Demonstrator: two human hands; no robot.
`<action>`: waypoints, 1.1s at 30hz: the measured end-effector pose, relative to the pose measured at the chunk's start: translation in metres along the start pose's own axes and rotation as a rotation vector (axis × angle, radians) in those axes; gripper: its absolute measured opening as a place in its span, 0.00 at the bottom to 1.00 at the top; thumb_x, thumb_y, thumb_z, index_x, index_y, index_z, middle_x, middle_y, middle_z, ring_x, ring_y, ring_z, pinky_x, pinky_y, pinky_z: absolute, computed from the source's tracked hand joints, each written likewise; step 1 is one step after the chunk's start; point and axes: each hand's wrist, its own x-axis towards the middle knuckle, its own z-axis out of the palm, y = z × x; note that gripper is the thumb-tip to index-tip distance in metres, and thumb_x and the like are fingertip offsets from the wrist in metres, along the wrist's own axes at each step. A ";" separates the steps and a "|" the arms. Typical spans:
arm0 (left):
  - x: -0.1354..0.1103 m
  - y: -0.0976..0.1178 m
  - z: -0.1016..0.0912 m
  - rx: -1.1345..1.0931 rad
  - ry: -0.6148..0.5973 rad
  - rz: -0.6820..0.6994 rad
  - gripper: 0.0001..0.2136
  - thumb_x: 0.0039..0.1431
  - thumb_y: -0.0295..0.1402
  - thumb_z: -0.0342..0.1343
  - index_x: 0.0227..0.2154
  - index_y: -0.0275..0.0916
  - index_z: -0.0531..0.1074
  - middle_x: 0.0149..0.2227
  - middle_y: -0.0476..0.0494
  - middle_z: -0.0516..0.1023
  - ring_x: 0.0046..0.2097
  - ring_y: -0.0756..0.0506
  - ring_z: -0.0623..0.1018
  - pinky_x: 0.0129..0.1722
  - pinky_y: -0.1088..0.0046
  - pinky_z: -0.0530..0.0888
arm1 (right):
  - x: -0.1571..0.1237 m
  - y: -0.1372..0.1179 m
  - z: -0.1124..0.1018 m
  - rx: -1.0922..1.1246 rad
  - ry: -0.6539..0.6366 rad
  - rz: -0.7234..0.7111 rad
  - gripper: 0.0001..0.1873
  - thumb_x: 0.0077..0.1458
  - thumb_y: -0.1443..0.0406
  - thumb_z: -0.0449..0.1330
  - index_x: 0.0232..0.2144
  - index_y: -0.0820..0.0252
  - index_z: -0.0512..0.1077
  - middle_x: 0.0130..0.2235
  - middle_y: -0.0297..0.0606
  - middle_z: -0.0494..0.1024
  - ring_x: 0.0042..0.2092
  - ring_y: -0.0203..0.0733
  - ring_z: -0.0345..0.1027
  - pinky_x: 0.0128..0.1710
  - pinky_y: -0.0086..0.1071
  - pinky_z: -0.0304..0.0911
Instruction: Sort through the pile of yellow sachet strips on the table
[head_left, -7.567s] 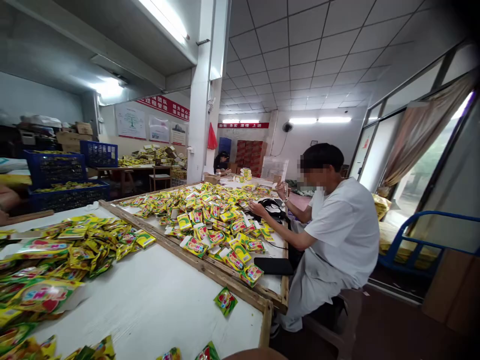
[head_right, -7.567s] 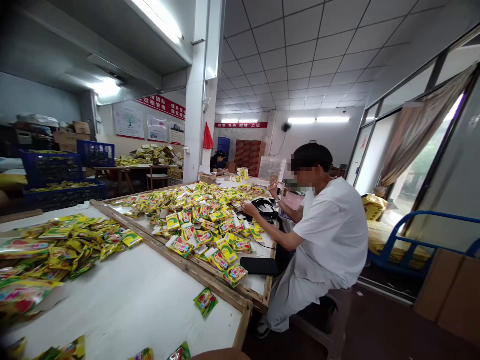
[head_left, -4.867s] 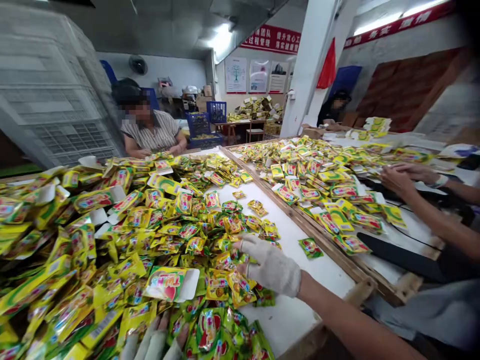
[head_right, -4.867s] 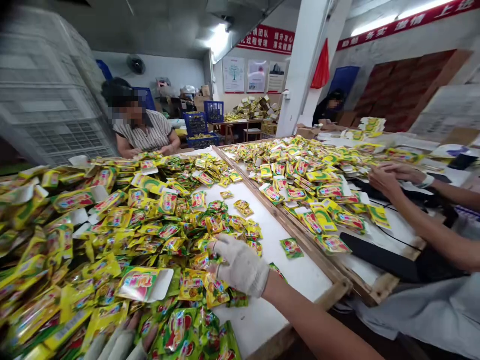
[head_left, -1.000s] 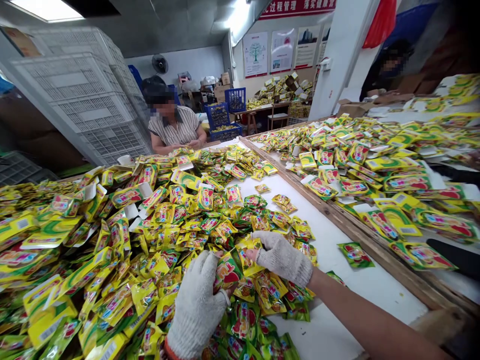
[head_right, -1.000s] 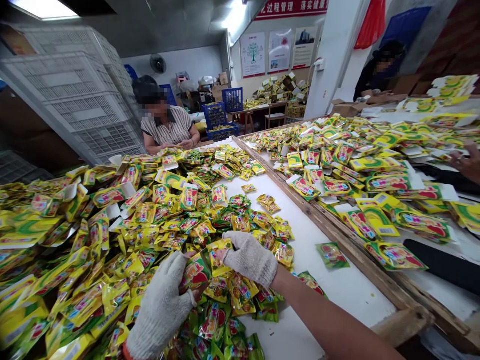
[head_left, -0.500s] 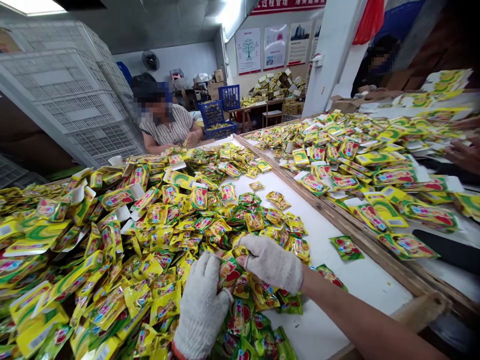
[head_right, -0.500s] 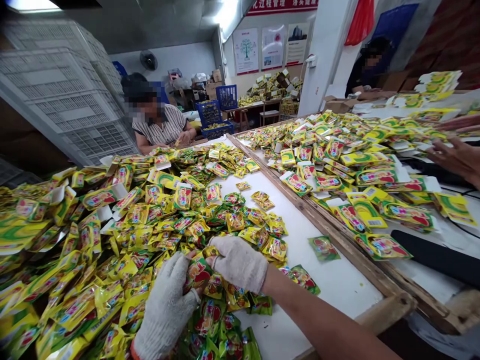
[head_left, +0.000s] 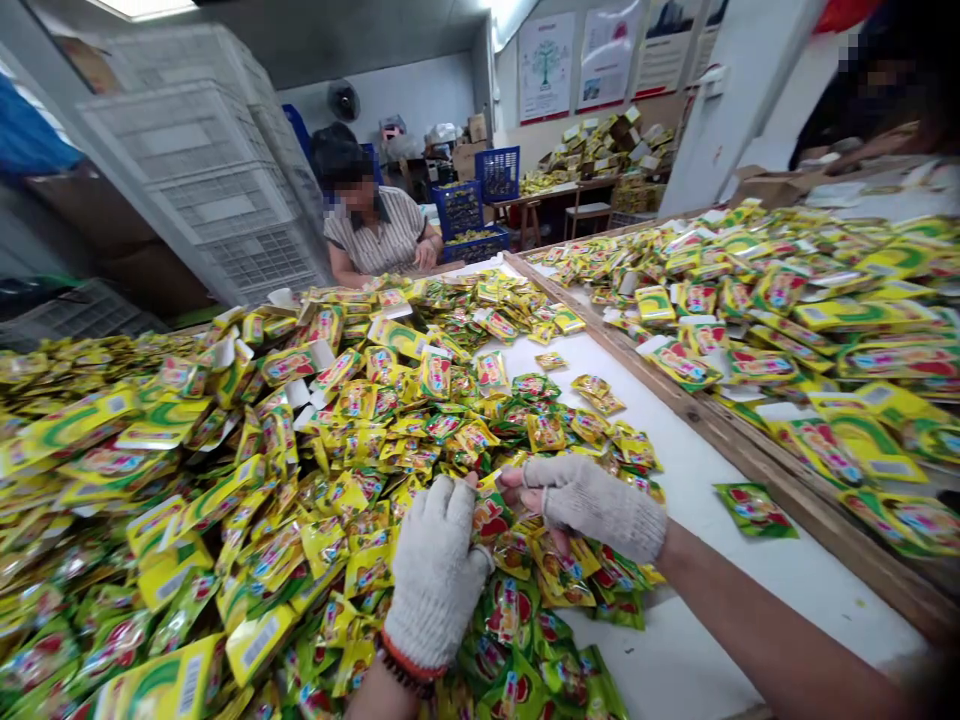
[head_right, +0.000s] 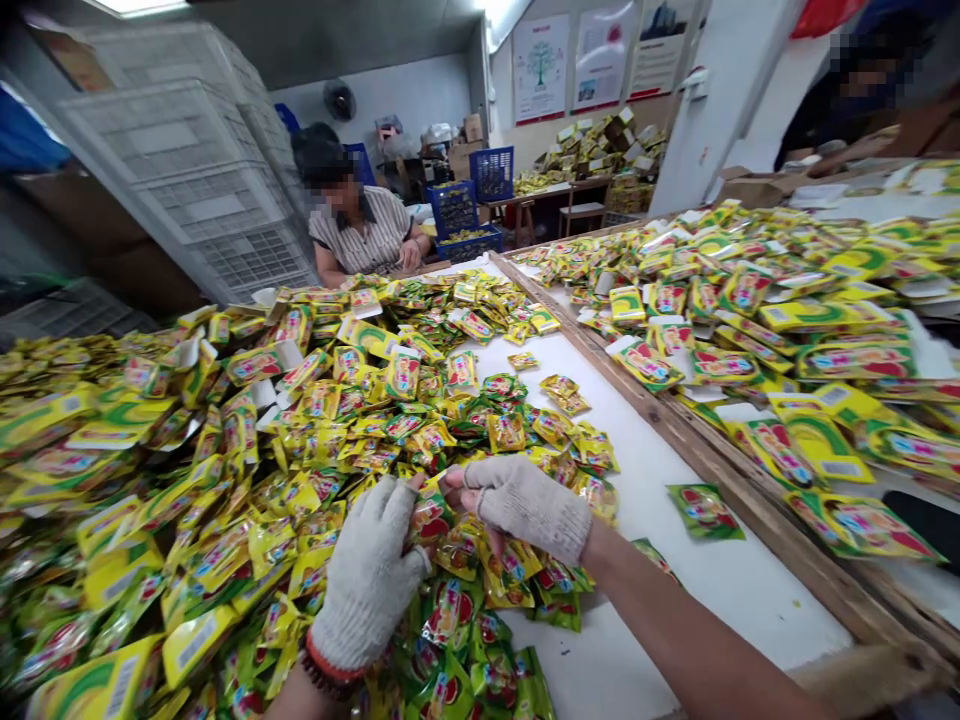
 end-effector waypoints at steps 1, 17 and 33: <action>0.000 0.002 0.000 -0.005 -0.005 -0.006 0.28 0.43 0.22 0.51 0.52 0.39 0.61 0.47 0.40 0.66 0.49 0.38 0.65 0.49 0.60 0.66 | 0.000 0.000 0.002 -0.028 -0.004 -0.001 0.11 0.54 0.61 0.52 0.33 0.63 0.69 0.18 0.31 0.70 0.17 0.32 0.63 0.18 0.22 0.54; -0.008 -0.016 -0.030 -0.725 -0.166 -0.191 0.11 0.56 0.42 0.55 0.37 0.40 0.69 0.36 0.48 0.74 0.39 0.46 0.73 0.38 0.73 0.69 | 0.013 0.015 0.008 -0.588 0.283 -0.298 0.20 0.51 0.58 0.58 0.16 0.63 0.59 0.23 0.33 0.64 0.26 0.32 0.56 0.25 0.26 0.51; -0.033 -0.068 -0.050 -0.214 0.056 -0.151 0.11 0.62 0.38 0.44 0.28 0.40 0.65 0.31 0.49 0.69 0.34 0.48 0.70 0.35 0.73 0.65 | -0.004 -0.003 -0.048 0.221 0.683 -0.310 0.11 0.55 0.58 0.55 0.33 0.59 0.70 0.31 0.39 0.73 0.26 0.34 0.64 0.29 0.30 0.61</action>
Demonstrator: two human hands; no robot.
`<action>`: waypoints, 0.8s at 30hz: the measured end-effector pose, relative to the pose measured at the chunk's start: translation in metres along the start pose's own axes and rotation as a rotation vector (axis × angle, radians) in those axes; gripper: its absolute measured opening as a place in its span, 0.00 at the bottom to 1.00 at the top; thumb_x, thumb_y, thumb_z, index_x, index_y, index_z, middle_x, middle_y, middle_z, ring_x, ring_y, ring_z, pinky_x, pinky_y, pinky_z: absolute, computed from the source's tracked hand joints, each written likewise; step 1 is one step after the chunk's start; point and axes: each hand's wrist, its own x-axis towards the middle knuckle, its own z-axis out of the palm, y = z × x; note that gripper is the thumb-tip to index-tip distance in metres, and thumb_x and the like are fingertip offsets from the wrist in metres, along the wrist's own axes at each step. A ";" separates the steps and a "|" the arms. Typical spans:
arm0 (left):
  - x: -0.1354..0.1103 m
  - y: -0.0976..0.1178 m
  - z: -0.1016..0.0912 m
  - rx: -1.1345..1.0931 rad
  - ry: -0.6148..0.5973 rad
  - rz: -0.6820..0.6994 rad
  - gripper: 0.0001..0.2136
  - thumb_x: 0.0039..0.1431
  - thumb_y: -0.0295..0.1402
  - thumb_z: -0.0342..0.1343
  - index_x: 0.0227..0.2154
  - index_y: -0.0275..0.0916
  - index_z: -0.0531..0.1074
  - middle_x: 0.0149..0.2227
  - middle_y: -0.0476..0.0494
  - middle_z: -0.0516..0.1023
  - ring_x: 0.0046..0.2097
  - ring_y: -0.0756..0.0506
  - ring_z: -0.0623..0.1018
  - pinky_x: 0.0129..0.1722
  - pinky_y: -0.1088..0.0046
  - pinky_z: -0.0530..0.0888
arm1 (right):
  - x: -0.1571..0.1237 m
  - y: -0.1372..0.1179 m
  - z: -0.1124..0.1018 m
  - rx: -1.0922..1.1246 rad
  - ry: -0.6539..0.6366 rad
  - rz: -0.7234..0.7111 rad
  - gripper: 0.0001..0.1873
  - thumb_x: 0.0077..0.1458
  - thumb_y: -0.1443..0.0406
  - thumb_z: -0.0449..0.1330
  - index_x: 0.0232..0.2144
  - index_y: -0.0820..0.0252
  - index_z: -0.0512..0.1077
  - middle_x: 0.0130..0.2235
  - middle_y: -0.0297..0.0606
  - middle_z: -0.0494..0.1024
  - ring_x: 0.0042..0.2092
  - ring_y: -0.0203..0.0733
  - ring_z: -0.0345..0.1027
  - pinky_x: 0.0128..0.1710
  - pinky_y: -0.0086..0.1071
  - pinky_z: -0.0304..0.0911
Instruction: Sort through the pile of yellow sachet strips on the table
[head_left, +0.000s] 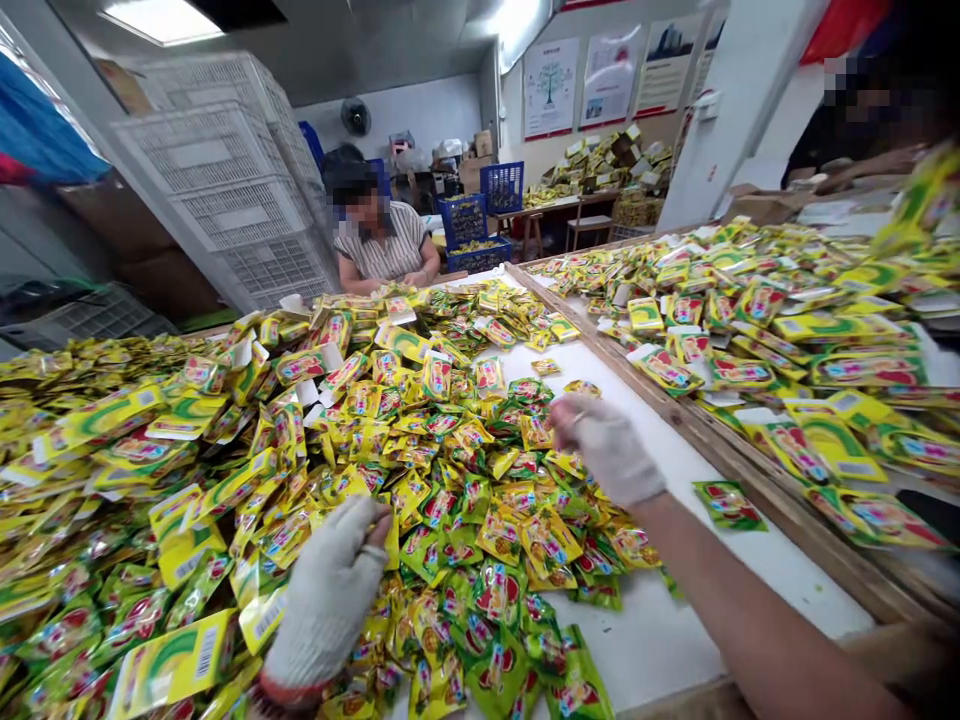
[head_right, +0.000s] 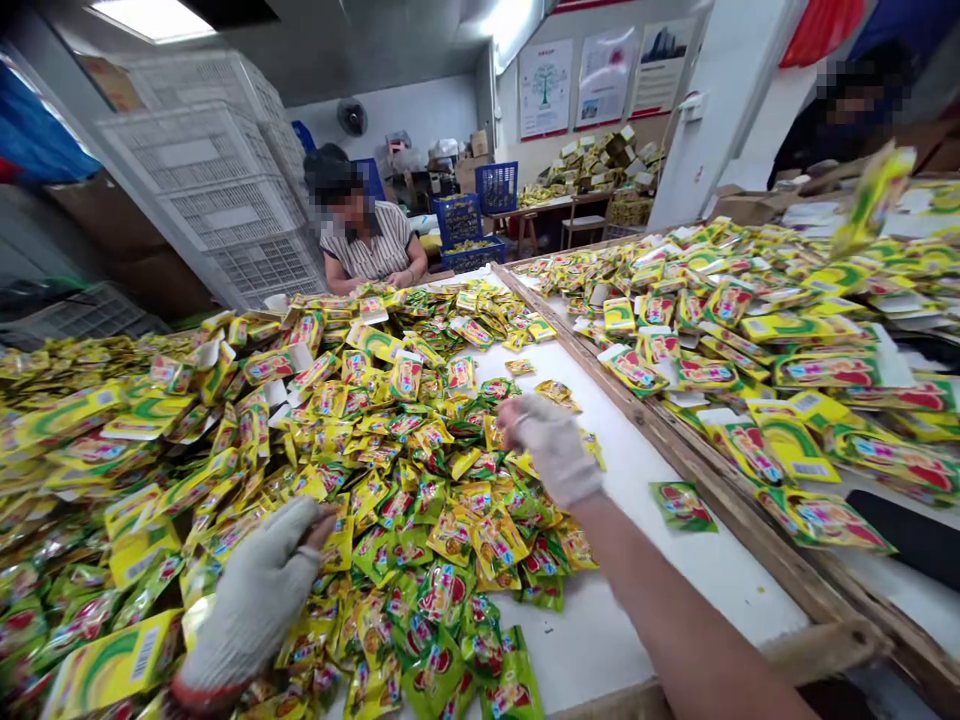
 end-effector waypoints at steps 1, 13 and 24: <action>0.008 0.012 0.010 -0.011 -0.032 0.019 0.11 0.62 0.36 0.43 0.26 0.40 0.64 0.30 0.49 0.68 0.33 0.48 0.69 0.34 0.73 0.64 | -0.003 0.011 0.016 -0.193 -0.118 0.024 0.12 0.54 0.58 0.55 0.33 0.61 0.71 0.29 0.39 0.72 0.26 0.35 0.64 0.29 0.31 0.62; 0.040 0.049 0.058 -0.520 -0.181 -0.091 0.12 0.57 0.43 0.50 0.30 0.39 0.68 0.28 0.50 0.70 0.30 0.49 0.67 0.30 0.76 0.61 | -0.009 0.040 0.054 -0.567 -0.366 -0.144 0.12 0.43 0.63 0.65 0.30 0.63 0.69 0.29 0.31 0.66 0.31 0.32 0.57 0.30 0.24 0.54; 0.027 0.067 0.065 -0.028 -0.186 0.213 0.04 0.58 0.31 0.49 0.33 0.40 0.67 0.34 0.45 0.71 0.38 0.44 0.69 0.39 0.69 0.63 | 0.002 0.032 0.025 -0.719 -0.168 -0.148 0.14 0.51 0.59 0.57 0.22 0.61 0.59 0.23 0.29 0.57 0.27 0.32 0.49 0.28 0.26 0.47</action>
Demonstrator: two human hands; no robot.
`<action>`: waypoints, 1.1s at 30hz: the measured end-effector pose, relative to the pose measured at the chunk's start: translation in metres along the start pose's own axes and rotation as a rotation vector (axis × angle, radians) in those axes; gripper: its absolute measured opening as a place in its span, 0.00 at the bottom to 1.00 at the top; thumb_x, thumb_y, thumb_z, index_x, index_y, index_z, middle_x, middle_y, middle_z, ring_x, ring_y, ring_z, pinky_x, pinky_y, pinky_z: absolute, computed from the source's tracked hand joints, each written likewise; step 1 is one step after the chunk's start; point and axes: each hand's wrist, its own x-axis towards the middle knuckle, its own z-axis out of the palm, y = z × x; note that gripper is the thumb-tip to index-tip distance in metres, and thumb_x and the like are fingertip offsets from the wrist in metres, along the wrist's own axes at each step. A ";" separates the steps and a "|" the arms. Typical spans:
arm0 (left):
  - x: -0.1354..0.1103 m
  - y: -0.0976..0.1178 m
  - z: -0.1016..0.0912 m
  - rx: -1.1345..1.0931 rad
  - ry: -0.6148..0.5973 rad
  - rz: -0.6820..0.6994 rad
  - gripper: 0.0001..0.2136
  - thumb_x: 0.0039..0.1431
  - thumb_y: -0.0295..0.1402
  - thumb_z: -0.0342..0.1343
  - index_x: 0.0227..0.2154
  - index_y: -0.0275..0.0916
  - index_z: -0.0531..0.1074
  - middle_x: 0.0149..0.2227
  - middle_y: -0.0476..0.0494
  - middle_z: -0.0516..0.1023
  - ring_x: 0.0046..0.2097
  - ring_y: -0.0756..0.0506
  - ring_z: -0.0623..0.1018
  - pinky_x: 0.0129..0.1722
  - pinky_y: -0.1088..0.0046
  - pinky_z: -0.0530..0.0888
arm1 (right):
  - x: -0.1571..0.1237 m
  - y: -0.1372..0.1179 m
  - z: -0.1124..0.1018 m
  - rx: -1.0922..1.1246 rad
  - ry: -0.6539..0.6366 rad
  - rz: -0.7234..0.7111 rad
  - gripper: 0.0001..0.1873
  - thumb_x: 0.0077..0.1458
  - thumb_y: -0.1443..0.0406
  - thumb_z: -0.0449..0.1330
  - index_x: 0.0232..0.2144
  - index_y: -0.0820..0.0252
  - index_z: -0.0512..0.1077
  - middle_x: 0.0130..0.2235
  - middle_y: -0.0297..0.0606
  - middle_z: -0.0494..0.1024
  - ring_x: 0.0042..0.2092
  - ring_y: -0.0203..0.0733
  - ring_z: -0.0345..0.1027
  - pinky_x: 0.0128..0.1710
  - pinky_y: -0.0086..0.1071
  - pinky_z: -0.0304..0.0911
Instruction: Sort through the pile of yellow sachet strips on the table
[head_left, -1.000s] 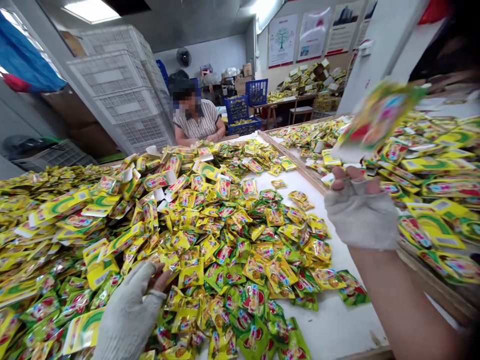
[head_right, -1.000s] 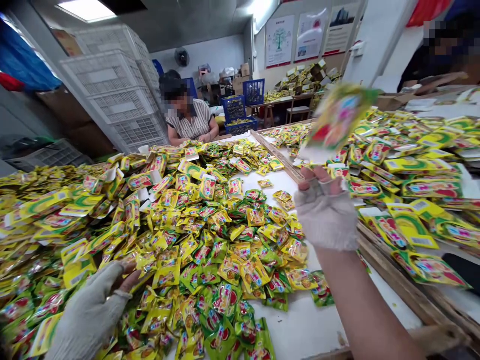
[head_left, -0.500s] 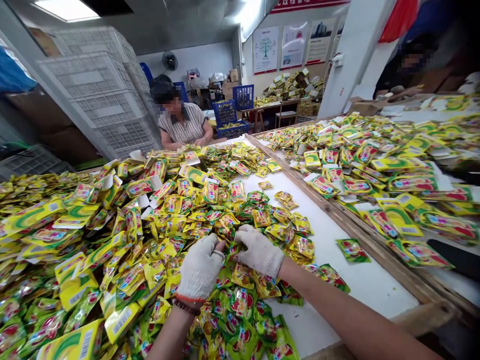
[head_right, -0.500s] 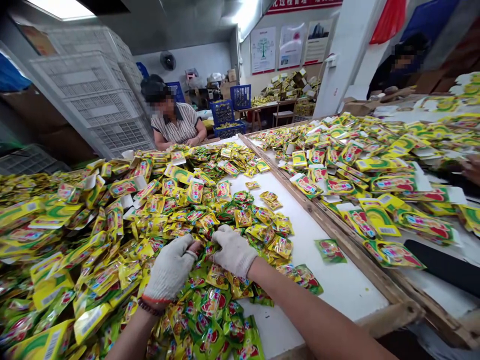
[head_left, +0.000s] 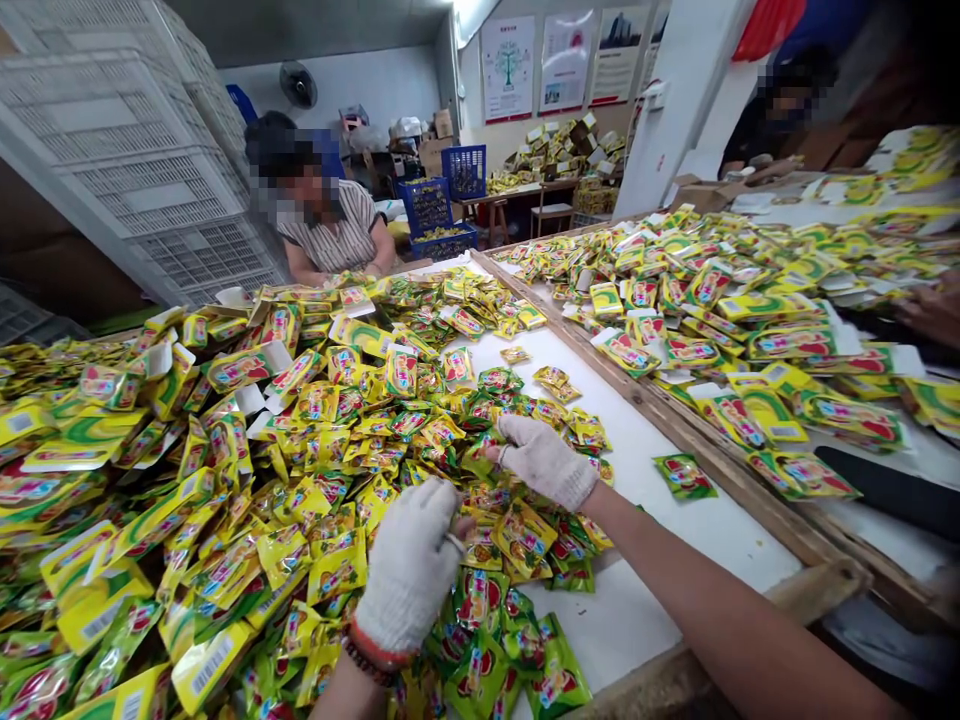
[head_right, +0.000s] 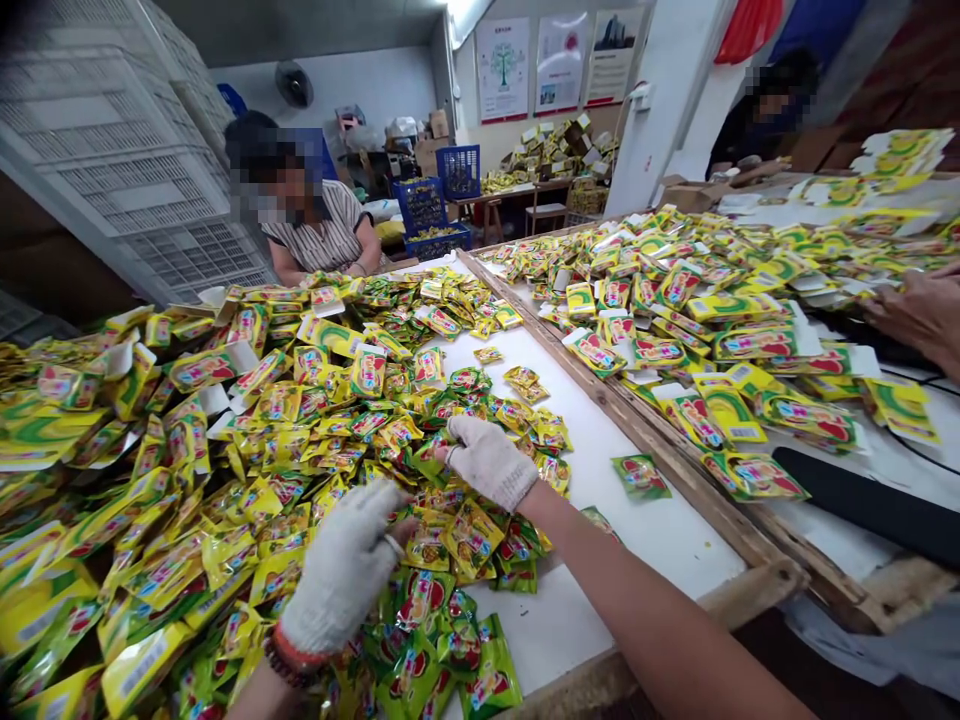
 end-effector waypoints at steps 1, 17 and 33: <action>-0.001 0.003 0.004 0.109 -0.036 0.056 0.06 0.55 0.27 0.50 0.35 0.41 0.68 0.37 0.44 0.71 0.41 0.43 0.69 0.41 0.66 0.63 | 0.001 0.001 -0.002 0.027 0.015 0.004 0.15 0.52 0.59 0.56 0.22 0.61 0.57 0.23 0.29 0.56 0.27 0.32 0.48 0.27 0.26 0.47; 0.001 -0.016 0.001 -1.219 0.234 -0.616 0.15 0.50 0.44 0.59 0.31 0.39 0.65 0.27 0.54 0.65 0.26 0.54 0.65 0.25 0.80 0.67 | -0.023 -0.033 0.006 0.353 -0.148 0.063 0.13 0.52 0.59 0.56 0.26 0.61 0.58 0.25 0.29 0.57 0.27 0.31 0.50 0.25 0.24 0.50; -0.001 -0.016 -0.002 -1.079 0.080 -0.520 0.15 0.54 0.47 0.55 0.29 0.38 0.66 0.24 0.54 0.61 0.24 0.54 0.63 0.22 0.80 0.63 | -0.023 -0.021 0.013 0.089 -0.150 -0.283 0.07 0.52 0.64 0.59 0.26 0.63 0.71 0.27 0.33 0.68 0.31 0.33 0.60 0.33 0.26 0.54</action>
